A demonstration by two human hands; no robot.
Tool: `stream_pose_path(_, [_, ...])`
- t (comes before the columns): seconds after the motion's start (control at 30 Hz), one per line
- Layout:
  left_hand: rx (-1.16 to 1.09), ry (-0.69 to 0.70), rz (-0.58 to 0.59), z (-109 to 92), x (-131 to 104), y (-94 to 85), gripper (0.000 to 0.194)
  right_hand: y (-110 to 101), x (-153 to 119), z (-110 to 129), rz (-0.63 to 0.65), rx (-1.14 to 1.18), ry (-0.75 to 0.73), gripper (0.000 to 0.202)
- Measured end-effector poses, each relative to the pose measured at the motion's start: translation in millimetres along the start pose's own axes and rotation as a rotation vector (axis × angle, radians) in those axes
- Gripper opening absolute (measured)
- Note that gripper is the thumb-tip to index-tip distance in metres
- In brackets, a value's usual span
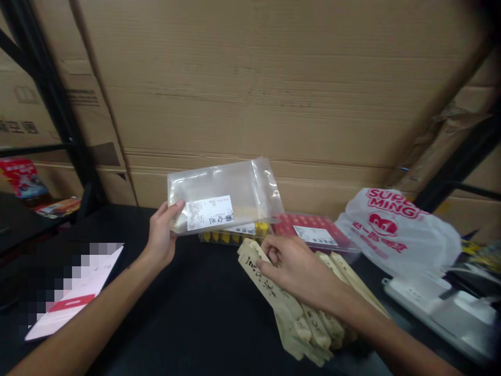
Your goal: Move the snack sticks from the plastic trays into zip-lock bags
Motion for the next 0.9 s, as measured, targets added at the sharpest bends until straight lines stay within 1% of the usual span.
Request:
stream_pose_path(0.03, [0.005, -0.006, 0.004, 2, 0, -0.5, 0.043, -4, -6, 3, 0.092, 0.209, -0.036, 0.009])
stream_pose_path(0.07, [0.01, -0.013, 0.009, 4, -1, -0.8, 0.044, -12, -12, 5, 0.162, 0.426, -0.073, 0.01])
stream_pose_path(0.1, [0.012, -0.02, 0.016, 5, -2, -0.6, 0.045, -24, -15, 2, 0.174, 0.611, -0.102, 0.014])
stream_pose_path(0.13, [0.011, -0.023, 0.021, 6, -3, -0.2, 0.045, -42, -16, -5, 0.104, 0.779, -0.135, 0.019])
stream_pose_path(0.17, [0.006, -0.025, 0.031, 7, -5, 1.0, 0.045, -62, -14, -20, -0.056, 0.929, -0.128, 0.024])
stream_pose_path(0.2, [-0.002, -0.029, 0.047, 7, -8, 3.1, 0.045, -83, -13, -40, -0.267, 1.037, -0.107, 0.026])
stream_pose_path(0.23, [-0.011, -0.035, 0.066, 8, -11, 5.9, 0.044, -100, -15, -60, -0.493, 1.106, -0.086, 0.023])
stream_pose_path(0.27, [-0.022, -0.044, 0.087, 8, -14, 9.1, 0.044, -111, -17, -78, -0.678, 1.144, -0.055, 0.019])
stream_pose_path(0.3, [-0.031, -0.057, 0.11, 9, -18, 12.7, 0.044, -115, -18, -91, -0.807, 1.163, -0.023, 0.02])
stream_pose_path(0.33, [-0.038, -0.074, 0.132, 10, -23, 16.4, 0.044, -113, -15, -99, -0.831, 1.177, 0.021, 0.025])
stream_pose_path(0.37, [-0.043, -0.091, 0.152, 11, -27, 19.9, 0.044, -107, -9, -103, -0.786, 1.188, 0.066, 0.029])
stream_pose_path(0.4, [-0.045, -0.102, 0.167, 13, -31, 22.9, 0.045, -98, -4, -103, -0.696, 1.19, 0.104, 0.031])
stream_pose_path(0.5, [-0.036, -0.13, 0.213, 18, -42, 30.4, 0.045, -68, 4, -87, -0.352, 1.152, 0.155, 0.031])
stream_pose_path(0.57, [-0.024, -0.141, 0.232, 20, -46, 33.5, 0.045, -55, 3, -75, -0.179, 1.121, 0.155, 0.029])
stream_pose_path(0.63, [-0.012, -0.15, 0.244, 22, -49, 35.6, 0.045, -49, 1, -69, -0.089, 1.094, 0.149, 0.026])
stream_pose_path(0.73, [-0.015, -0.16, 0.264, 22, -53, 39.6, 0.045, -45, 2, -65, -0.028, 1.009, 0.113, 0.023])
stream_pose_path(0.83, [-0.025, -0.18, 0.297, 22, -59, 44.8, 0.048, -35, 6, -61, 0.08, 0.915, 0.054, 0.025])
stream_pose_path(0.9, [-0.029, -0.194, 0.313, 22, -63, 47.4, 0.051, -28, 8, -57, 0.147, 0.906, 0.021, 0.028])
Point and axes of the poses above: each hand's wrist, its own x-axis towards the middle knuckle, its own y-axis out of the palm, z = x × y, the point moved 8 cm from there along x, towards the middle knuckle, and after that the axes turned 4 degrees about y, right-handed, at the moved point
